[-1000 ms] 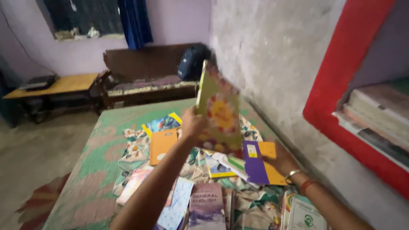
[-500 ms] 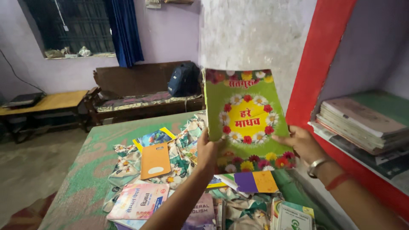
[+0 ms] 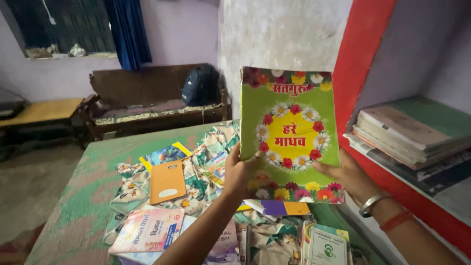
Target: The person picks up books and notebooks from a bed and places them onto a wall shelf. The person handles the items one at a time, stacking them neatly on the shelf.
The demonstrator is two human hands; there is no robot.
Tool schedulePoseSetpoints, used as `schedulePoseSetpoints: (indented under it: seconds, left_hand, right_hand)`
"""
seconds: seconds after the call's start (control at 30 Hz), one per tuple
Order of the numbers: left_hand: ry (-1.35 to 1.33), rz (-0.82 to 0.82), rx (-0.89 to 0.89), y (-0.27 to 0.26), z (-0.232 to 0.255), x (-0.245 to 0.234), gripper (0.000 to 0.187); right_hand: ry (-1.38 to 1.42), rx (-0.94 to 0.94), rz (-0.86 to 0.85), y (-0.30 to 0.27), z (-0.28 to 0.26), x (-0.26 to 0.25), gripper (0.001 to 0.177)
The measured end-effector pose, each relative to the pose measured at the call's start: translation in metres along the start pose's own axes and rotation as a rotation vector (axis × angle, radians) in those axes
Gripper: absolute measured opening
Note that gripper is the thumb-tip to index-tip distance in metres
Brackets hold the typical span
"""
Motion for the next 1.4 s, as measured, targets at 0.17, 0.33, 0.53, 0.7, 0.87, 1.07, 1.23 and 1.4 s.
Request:
schedulePoseSetpoints:
  seconds: [0.17,0.33,0.53,0.7,0.87,1.07,1.23,1.4]
  left_hand:
    - [0.032,-0.013,0.094,0.008,-0.005,0.011,0.029]
    - [0.051,-0.032,-0.009,0.006,-0.018,0.015,0.027]
    - [0.009,0.036,-0.153,0.004,-0.023,0.020,0.031]
    - [0.004,0.033,-0.009,0.023,-0.026,0.016,0.033]
    - [0.065,-0.052,-0.075,0.035,-0.042,0.033,0.033]
    - [0.247,-0.108,-0.233,0.027,-0.051,0.066,0.042]
    - [0.314,-0.095,-0.275,0.052,-0.078,0.050,0.051]
    - [0.263,0.011,-0.282,0.085,-0.100,0.021,0.050]
  right_hand:
    - [0.006,0.017,0.116,-0.001,0.019,-0.022,0.073]
    - [0.074,-0.026,0.105,-0.011,0.023,-0.021,0.070]
    - [0.162,0.090,0.069,-0.027,0.022,-0.024,0.056]
    - [0.148,0.040,0.075,-0.023,0.026,-0.026,0.054]
    - [0.221,0.095,0.203,-0.035,0.028,-0.049,0.049]
    - [0.295,-0.040,0.414,-0.052,0.015,-0.112,0.033]
    - [0.304,-0.144,0.746,-0.072,0.019,-0.203,0.028]
    - [0.402,-0.218,0.879,-0.008,0.061,-0.330,0.028]
Point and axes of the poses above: each hand's wrist, its own y-axis towards the middle knuckle, its own x-axis out of the palm, z = x × y, the point moved 9 cm from there along y, towards the middle knuckle, and after that the axes turned 2 degrees about y, right-handed, at the moved point
